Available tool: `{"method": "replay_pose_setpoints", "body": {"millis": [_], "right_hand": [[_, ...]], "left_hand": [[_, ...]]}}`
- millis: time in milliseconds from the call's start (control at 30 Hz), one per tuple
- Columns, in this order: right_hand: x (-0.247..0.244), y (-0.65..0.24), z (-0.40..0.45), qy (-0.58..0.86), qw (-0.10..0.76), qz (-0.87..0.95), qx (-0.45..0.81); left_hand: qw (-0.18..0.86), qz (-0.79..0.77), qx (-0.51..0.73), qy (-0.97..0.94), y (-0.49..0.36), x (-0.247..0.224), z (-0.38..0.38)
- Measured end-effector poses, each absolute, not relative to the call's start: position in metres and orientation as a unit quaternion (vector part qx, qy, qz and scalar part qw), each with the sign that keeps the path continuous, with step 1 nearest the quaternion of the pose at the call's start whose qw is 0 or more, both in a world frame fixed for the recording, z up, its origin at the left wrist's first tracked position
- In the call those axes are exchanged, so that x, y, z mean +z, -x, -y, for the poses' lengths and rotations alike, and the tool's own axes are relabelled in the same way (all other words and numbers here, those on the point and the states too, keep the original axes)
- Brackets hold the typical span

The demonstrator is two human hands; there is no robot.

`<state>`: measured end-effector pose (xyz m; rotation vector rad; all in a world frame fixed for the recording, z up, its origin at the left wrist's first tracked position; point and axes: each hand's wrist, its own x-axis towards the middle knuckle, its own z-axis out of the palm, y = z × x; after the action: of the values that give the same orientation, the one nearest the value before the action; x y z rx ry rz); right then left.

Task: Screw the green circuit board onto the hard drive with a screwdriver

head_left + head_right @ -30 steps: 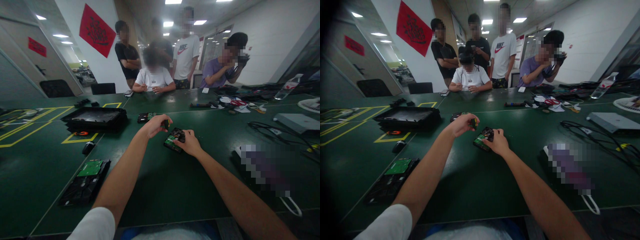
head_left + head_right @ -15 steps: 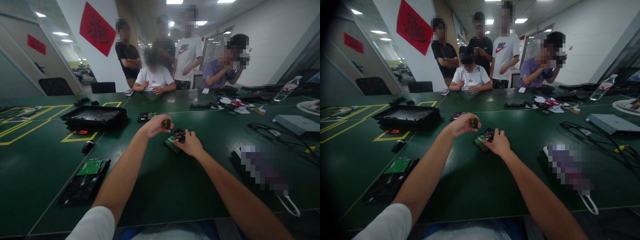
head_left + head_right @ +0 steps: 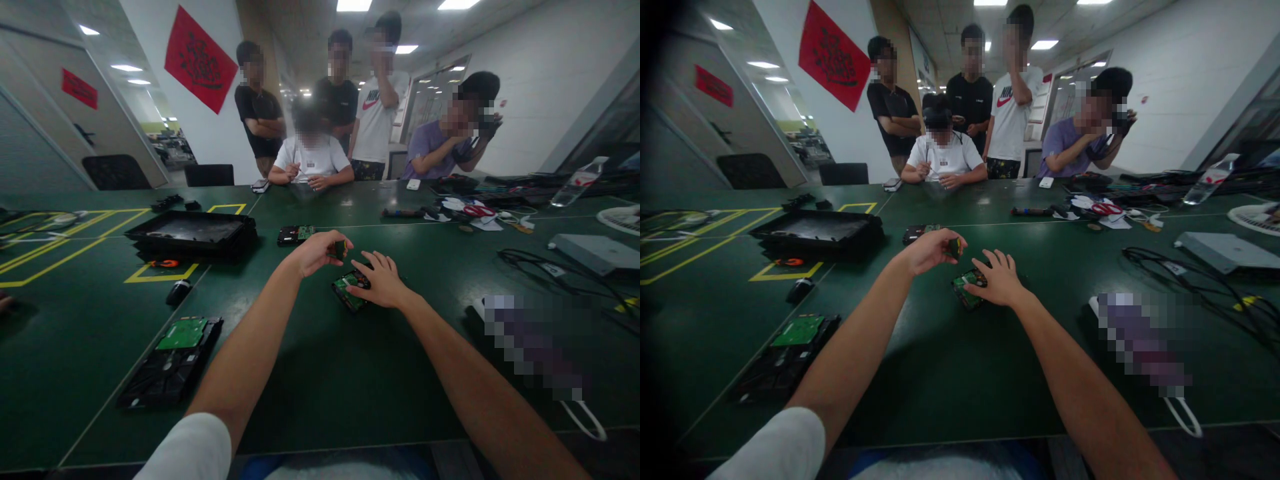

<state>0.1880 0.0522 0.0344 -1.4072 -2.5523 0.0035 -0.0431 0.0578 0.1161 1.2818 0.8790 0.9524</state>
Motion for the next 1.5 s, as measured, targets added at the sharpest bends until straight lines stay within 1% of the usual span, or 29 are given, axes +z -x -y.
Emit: {"method": "replay_pose_setpoints", "body": {"millis": [133, 300, 433, 567, 800, 933, 1100, 1367, 1500], "right_hand": [[0.032, -0.189, -0.059, 0.455, 0.119, 0.882, 0.040], [0.030, -0.184, -0.048, 0.515, 0.139, 0.843, 0.064], [0.031, -0.181, -0.036, 0.552, 0.139, 0.821, 0.050], [0.032, -0.179, -0.031, 0.563, 0.132, 0.816, 0.024], [0.031, -0.177, -0.031, 0.555, 0.142, 0.818, 0.056], [0.030, -0.178, -0.031, 0.551, 0.140, 0.820, 0.059], [0.030, -0.178, -0.030, 0.550, 0.139, 0.822, 0.053], [0.028, -0.180, -0.032, 0.544, 0.149, 0.823, 0.063], [0.028, -0.181, -0.033, 0.543, 0.154, 0.823, 0.062]], "left_hand": [[0.605, -0.385, 0.414, -0.561, 0.043, 0.117, -0.058], [0.585, -0.395, 0.447, -0.550, 0.037, 0.116, -0.056], [0.585, -0.383, 0.480, -0.530, 0.029, 0.112, -0.055], [0.586, -0.378, 0.482, -0.530, 0.024, 0.108, -0.057], [0.532, -0.402, 0.481, -0.569, 0.026, 0.108, -0.058], [0.554, -0.389, 0.473, -0.564, 0.024, 0.108, -0.056], [0.593, -0.369, 0.492, -0.520, 0.020, 0.105, -0.056], [0.572, -0.374, 0.486, -0.545, 0.025, 0.109, -0.057], [0.578, -0.370, 0.478, -0.548, 0.025, 0.109, -0.057]]}}
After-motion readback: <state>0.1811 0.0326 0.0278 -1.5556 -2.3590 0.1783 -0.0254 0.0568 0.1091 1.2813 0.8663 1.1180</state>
